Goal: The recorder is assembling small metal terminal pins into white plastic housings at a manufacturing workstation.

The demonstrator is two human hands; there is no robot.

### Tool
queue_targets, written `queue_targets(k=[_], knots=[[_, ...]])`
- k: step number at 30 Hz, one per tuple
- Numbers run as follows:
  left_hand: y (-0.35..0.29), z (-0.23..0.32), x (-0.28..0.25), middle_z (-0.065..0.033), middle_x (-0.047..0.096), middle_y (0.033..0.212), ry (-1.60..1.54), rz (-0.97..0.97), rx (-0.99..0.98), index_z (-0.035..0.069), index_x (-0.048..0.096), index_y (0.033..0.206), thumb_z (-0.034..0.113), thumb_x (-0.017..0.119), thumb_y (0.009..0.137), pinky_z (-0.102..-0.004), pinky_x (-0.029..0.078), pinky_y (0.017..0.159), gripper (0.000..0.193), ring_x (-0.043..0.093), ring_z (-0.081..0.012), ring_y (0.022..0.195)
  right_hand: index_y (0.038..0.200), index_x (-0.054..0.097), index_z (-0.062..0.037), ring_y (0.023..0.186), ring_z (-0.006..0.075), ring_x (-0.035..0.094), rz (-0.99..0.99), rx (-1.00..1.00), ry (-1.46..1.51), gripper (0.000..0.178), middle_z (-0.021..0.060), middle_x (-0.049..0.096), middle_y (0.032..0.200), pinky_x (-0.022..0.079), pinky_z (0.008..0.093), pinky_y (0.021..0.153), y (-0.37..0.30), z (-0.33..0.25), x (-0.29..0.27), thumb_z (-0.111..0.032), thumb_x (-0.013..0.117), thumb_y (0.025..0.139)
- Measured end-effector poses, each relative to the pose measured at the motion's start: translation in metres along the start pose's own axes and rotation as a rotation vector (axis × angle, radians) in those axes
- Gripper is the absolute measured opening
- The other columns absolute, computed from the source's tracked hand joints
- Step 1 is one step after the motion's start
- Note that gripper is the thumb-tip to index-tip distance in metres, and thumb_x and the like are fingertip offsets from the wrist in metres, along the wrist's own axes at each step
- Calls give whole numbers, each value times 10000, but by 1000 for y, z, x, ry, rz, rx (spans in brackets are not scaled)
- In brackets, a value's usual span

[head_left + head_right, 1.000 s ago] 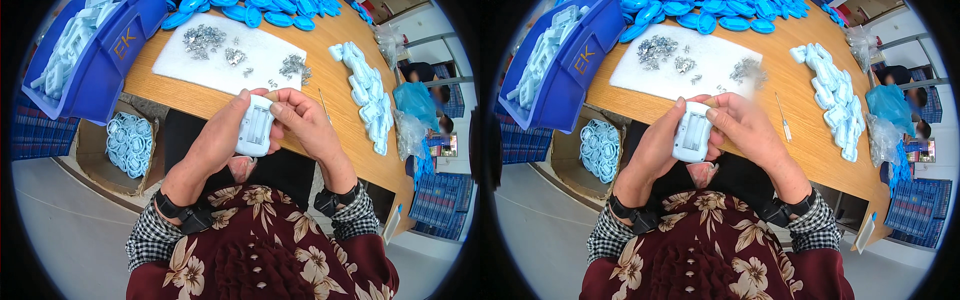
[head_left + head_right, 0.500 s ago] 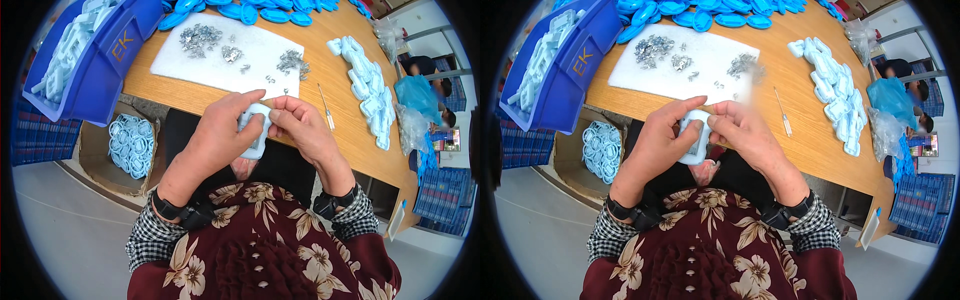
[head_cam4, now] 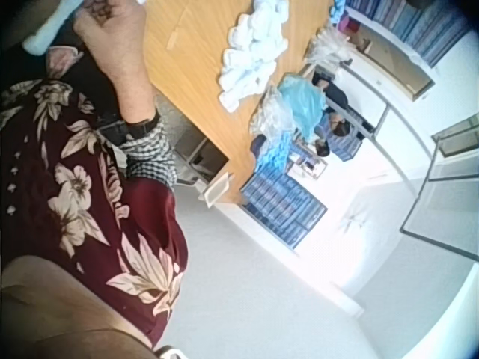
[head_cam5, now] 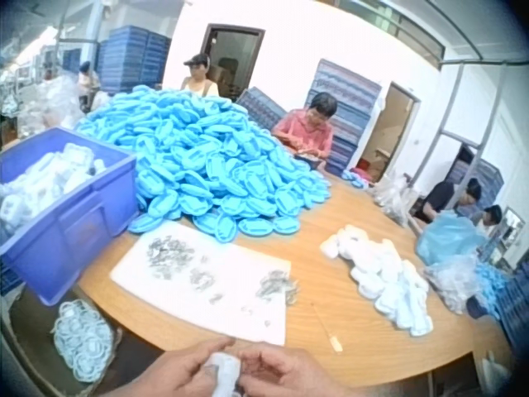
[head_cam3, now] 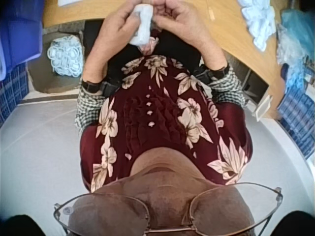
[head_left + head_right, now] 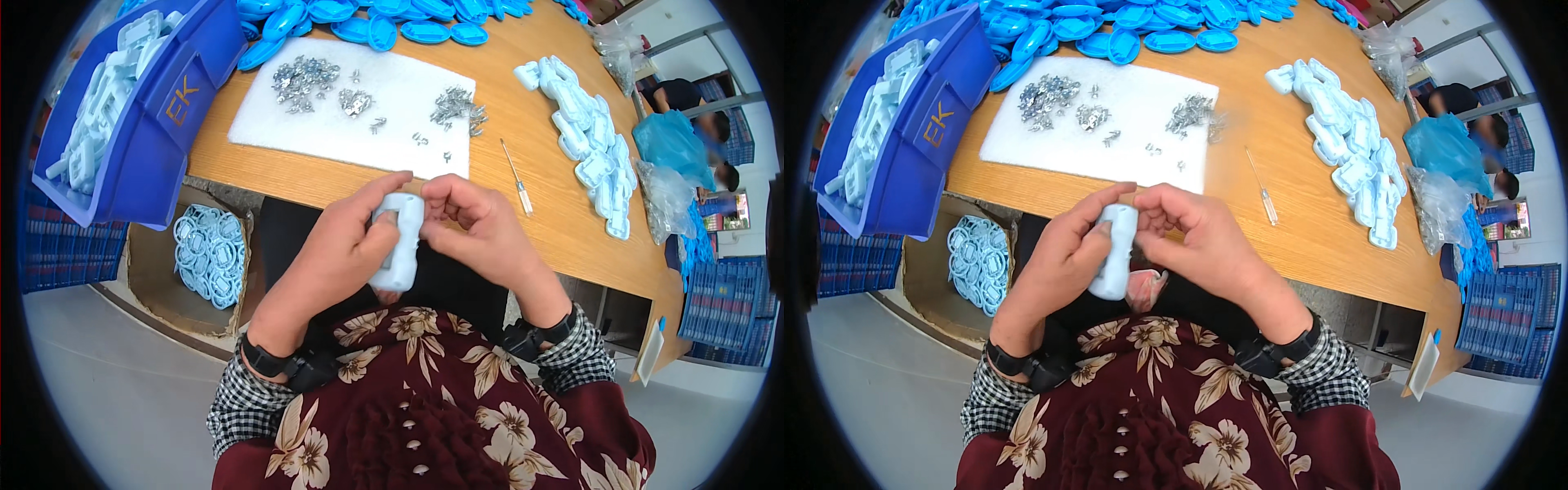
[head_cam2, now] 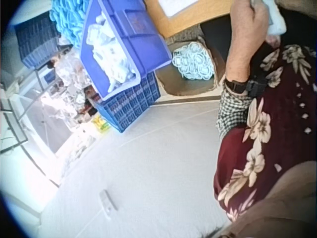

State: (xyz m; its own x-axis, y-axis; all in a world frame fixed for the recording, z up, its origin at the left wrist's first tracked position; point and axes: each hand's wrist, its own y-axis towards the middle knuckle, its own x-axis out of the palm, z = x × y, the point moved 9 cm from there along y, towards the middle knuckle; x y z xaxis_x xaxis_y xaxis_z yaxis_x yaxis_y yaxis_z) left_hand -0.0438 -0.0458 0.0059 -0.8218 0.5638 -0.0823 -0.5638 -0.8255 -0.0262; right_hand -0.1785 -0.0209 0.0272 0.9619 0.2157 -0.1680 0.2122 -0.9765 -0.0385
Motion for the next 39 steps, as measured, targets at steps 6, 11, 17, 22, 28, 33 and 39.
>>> queue_targets(k=[6,11,17,22,28,33,39], knots=[[-8,-17,15,-88,660,1130,-423,-212,-209,-40,457,1447,101,441,1004,-261,521,849,465,635,-113,963,999,678,-68,743,247,692,55,-362,-589,193,100,705,886,544,326,643,-6,-29,1,-126,762,835],[-11,-25,4,-78,685,1133,-536,-75,-266,-24,467,1453,98,525,973,-238,543,812,498,652,-80,921,1000,701,-62,769,257,677,186,-307,-725,157,112,697,881,533,328,675,-2,-24,-27,-124,732,859],[-6,-29,-15,-92,683,1064,-970,11,-221,-7,467,1441,122,646,911,-264,573,740,574,679,-142,850,1036,715,-61,838,292,658,341,-123,-809,179,134,683,903,521,375,736,22,2,-76,-134,710,872],[1,-41,-24,-109,637,1092,-1140,172,-122,59,440,1448,205,646,885,-365,591,721,618,665,-227,900,943,708,-34,774,277,652,320,-335,-785,104,125,673,872,520,364,713,33,10,-75,-99,704,861],[7,-41,-31,-115,606,1060,-1411,-17,23,212,382,1490,193,553,977,-330,510,594,542,580,-229,860,891,699,-37,765,309,668,404,-424,-695,100,141,676,832,535,388,689,34,-4,-89,-119,708,836],[15,-22,-13,-84,574,1098,-1329,-34,-49,219,207,1590,152,542,1009,-397,587,820,674,604,-186,957,872,699,-19,703,263,657,459,-319,-590,115,140,659,794,524,365,637,20,-21,-97,-121,726,826],[17,-13,2,-92,611,1031,-881,234,-253,124,297,1549,149,613,971,-370,618,818,659,631,-174,891,860,683,-29,670,227,636,391,-352,-427,128,103,635,773,505,340,611,4,-46,-69,-143,734,827]])
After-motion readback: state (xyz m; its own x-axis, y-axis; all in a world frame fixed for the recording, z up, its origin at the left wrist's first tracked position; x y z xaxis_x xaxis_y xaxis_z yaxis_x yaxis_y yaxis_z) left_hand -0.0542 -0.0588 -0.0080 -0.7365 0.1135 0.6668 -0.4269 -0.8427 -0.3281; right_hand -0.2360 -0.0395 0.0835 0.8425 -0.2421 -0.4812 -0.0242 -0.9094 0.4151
